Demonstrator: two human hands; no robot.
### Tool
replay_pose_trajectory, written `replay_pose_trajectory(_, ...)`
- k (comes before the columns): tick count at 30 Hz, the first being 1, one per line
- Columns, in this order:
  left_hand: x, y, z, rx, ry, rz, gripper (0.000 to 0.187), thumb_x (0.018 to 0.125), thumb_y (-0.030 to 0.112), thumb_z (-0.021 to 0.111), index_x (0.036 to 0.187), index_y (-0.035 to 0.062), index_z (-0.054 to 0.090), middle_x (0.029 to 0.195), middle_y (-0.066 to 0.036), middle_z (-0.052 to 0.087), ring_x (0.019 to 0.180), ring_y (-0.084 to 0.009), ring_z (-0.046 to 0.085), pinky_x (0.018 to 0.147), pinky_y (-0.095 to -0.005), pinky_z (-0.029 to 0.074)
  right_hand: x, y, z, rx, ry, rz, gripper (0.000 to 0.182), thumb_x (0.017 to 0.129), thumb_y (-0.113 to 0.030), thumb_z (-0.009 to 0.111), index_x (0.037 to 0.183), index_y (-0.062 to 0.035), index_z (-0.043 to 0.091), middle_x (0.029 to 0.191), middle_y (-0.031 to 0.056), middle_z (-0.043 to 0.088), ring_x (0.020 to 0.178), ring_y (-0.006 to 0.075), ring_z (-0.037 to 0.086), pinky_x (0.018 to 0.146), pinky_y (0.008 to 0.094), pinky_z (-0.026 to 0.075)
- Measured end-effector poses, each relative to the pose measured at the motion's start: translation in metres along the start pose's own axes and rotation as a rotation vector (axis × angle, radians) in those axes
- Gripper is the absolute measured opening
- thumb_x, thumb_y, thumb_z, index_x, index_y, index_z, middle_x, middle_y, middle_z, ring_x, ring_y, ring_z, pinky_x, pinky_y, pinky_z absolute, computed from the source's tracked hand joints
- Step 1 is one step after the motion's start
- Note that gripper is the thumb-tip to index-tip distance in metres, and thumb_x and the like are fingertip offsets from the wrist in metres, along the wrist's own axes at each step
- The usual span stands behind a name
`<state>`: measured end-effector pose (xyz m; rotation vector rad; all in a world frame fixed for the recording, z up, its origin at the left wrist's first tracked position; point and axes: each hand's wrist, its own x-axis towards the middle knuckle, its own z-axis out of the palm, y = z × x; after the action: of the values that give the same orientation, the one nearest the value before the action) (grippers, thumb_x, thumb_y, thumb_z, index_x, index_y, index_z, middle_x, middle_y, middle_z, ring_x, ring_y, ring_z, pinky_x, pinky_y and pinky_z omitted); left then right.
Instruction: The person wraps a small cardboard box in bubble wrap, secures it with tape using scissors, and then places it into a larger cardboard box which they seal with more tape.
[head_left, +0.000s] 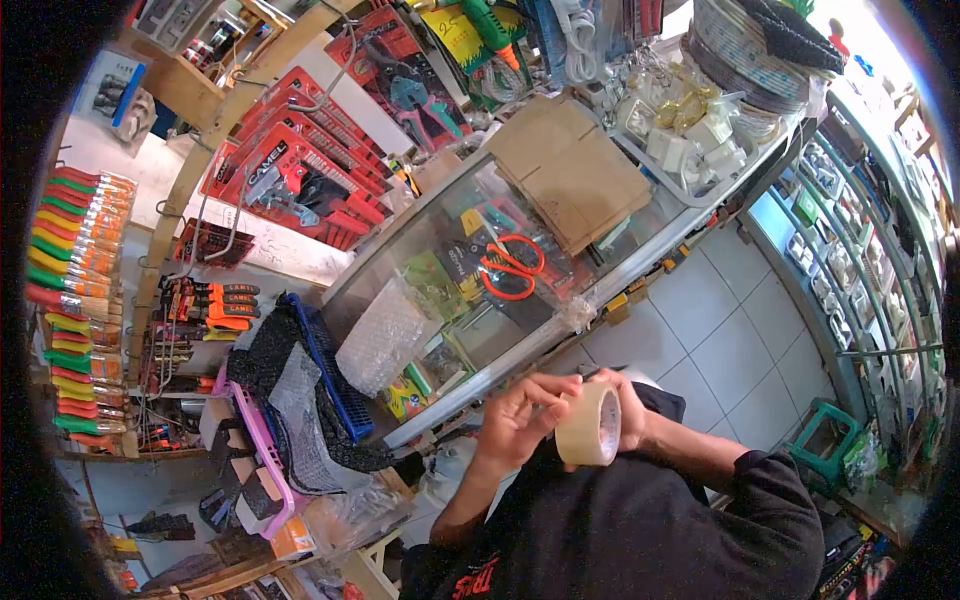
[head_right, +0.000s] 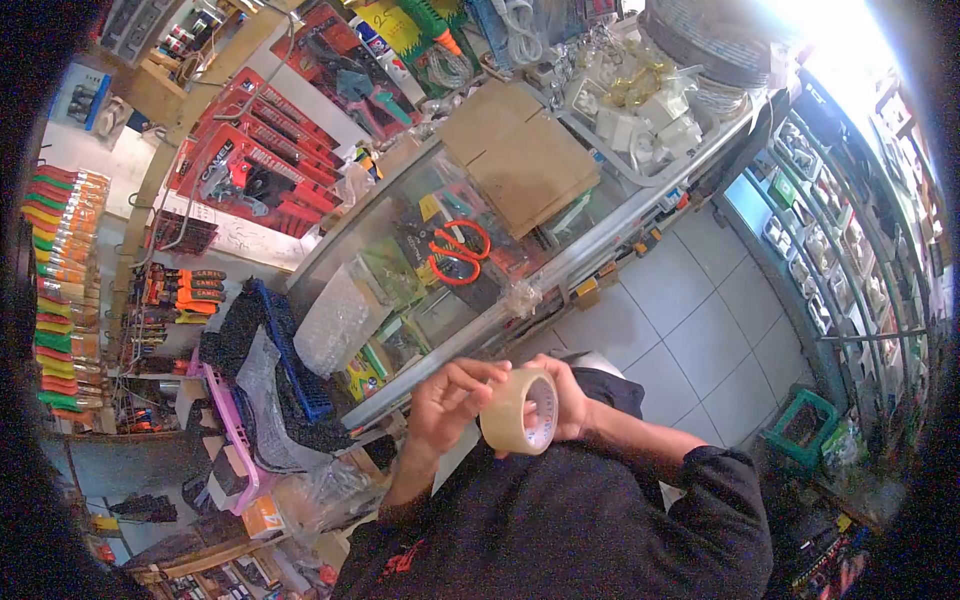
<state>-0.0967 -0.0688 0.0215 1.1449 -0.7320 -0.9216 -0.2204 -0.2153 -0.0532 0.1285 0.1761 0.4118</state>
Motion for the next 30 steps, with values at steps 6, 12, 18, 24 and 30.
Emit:
replay_pose_trajectory(6,-0.035,-0.013,0.003,0.13,0.318,-0.057,0.014,0.106,0.012,0.063,0.11,-0.0002,0.058,0.116,-0.016,0.073,0.111,-0.022,0.069,0.106,-0.0376,0.049,-0.004,0.0,0.002,-1.219,0.598,-0.454,0.033,0.107,-0.034,0.055,0.109,-0.0022,0.062,0.09,0.0031,0.059,0.086,0.0138,0.057,0.077,0.0331,0.05)
replay_pose_trajectory(12,-0.061,-0.024,0.004,0.609,0.443,-0.07,0.022,0.107,0.019,0.063,0.11,-0.002,0.058,0.106,-0.016,0.077,0.097,-0.0197,0.074,0.087,-0.0346,0.058,-0.032,-0.006,0.05,-1.609,0.532,-0.504,0.037,0.105,-0.037,0.063,0.106,-0.0002,0.061,0.082,0.0027,0.061,0.076,0.011,0.054,0.07,0.0297,0.045)
replay_pose_trajectory(18,-0.065,-0.02,0.011,0.582,0.423,-0.062,0.021,0.105,0.018,0.066,0.113,0.0013,0.054,0.103,-0.015,0.077,0.094,-0.0253,0.076,0.091,-0.0401,0.058,-0.016,0.005,0.069,-1.438,0.551,-0.333,0.036,0.099,-0.032,0.072,0.113,0.0009,0.071,0.091,0.0045,0.065,0.088,0.0121,0.062,0.079,0.0313,0.049)
replay_pose_trajectory(24,-0.058,-0.01,0.01,0.912,0.273,0.269,0.021,0.099,0.012,0.072,0.113,0.0072,0.057,0.101,-0.008,0.077,0.095,-0.0281,0.075,0.102,-0.0519,0.051,-0.026,-0.001,0.068,-1.624,0.258,-0.44,0.036,0.097,-0.03,0.074,0.117,0.0002,0.073,0.104,0.0126,0.069,0.099,0.0231,0.067,0.091,0.0355,0.05)
replay_pose_trajectory(30,-0.053,0.003,0.009,1.046,0.254,0.256,0.015,0.095,0.008,0.074,0.105,0.009,0.063,0.1,-0.006,0.076,0.098,-0.0254,0.074,0.104,-0.051,0.05,-0.024,-0.006,0.061,-1.662,0.114,-0.497,0.033,0.096,-0.022,0.075,0.12,0.0001,0.073,0.118,0.0172,0.073,0.111,0.0306,0.069,0.098,0.0419,0.054)
